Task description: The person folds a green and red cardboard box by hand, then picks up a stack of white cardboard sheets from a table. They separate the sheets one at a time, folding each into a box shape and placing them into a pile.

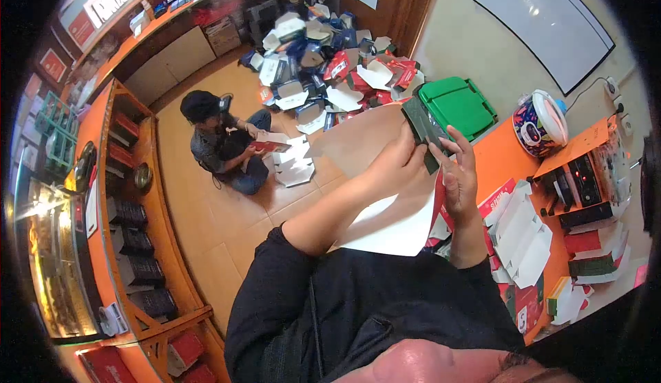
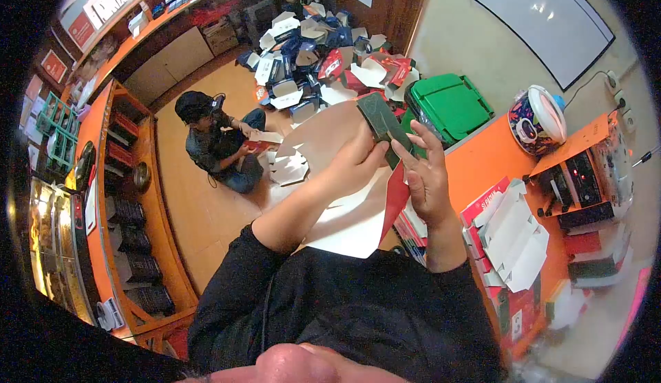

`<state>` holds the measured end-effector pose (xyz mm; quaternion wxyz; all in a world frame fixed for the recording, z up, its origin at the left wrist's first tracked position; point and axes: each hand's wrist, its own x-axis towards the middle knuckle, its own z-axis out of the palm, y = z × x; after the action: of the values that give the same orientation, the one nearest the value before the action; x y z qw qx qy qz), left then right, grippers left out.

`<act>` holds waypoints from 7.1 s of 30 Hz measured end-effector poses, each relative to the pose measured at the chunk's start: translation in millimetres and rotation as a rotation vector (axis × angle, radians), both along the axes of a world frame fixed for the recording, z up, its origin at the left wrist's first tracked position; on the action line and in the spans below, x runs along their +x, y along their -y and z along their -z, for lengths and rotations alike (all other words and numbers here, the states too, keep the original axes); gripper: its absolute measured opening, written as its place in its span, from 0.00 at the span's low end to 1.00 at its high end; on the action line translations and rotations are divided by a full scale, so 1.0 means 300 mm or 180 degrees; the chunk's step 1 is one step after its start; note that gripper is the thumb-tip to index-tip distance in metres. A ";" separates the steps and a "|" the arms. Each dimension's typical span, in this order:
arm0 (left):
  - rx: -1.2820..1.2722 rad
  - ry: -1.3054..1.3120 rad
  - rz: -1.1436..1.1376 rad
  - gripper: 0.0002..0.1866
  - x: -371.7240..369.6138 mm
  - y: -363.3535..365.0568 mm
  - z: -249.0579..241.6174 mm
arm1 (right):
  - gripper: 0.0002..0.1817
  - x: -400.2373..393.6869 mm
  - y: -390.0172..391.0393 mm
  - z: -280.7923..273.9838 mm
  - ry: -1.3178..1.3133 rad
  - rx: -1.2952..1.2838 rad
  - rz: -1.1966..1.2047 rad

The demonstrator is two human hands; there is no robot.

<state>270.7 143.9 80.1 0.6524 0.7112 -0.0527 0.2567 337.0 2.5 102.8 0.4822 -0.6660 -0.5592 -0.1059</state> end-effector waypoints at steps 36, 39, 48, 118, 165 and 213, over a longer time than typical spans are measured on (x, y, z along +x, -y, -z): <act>-0.0493 -0.1588 0.0773 0.34 -0.253 0.014 0.188 | 0.12 -0.095 -0.005 0.232 0.0412 -0.1593 0.0198; -0.1119 -0.1751 0.1767 0.27 -0.243 -0.017 0.291 | 0.12 -0.111 -0.026 0.215 0.0397 0.0022 -0.0055; -0.0527 -0.1549 0.0911 0.11 -0.262 -0.067 0.202 | 0.18 -0.076 0.109 0.218 -0.0945 -0.1491 0.0472; -0.2081 -0.1641 0.0389 0.36 -0.486 -0.051 0.225 | 0.63 0.711 -0.390 0.236 -0.0625 -0.0196 0.1649; -0.0014 -0.0861 0.0339 0.40 -0.173 -0.023 0.158 | 0.16 0.142 0.809 0.096 -0.1543 0.0042 0.2276; -0.2384 -0.0472 0.0270 0.17 -0.223 -0.032 0.041 | 0.33 -0.147 0.051 0.082 0.0994 0.0057 -0.0113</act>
<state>203.8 153.5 67.6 0.8791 0.4374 0.0628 0.1789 292.9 -12.9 78.2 0.3970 -0.6272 -0.6381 -0.2047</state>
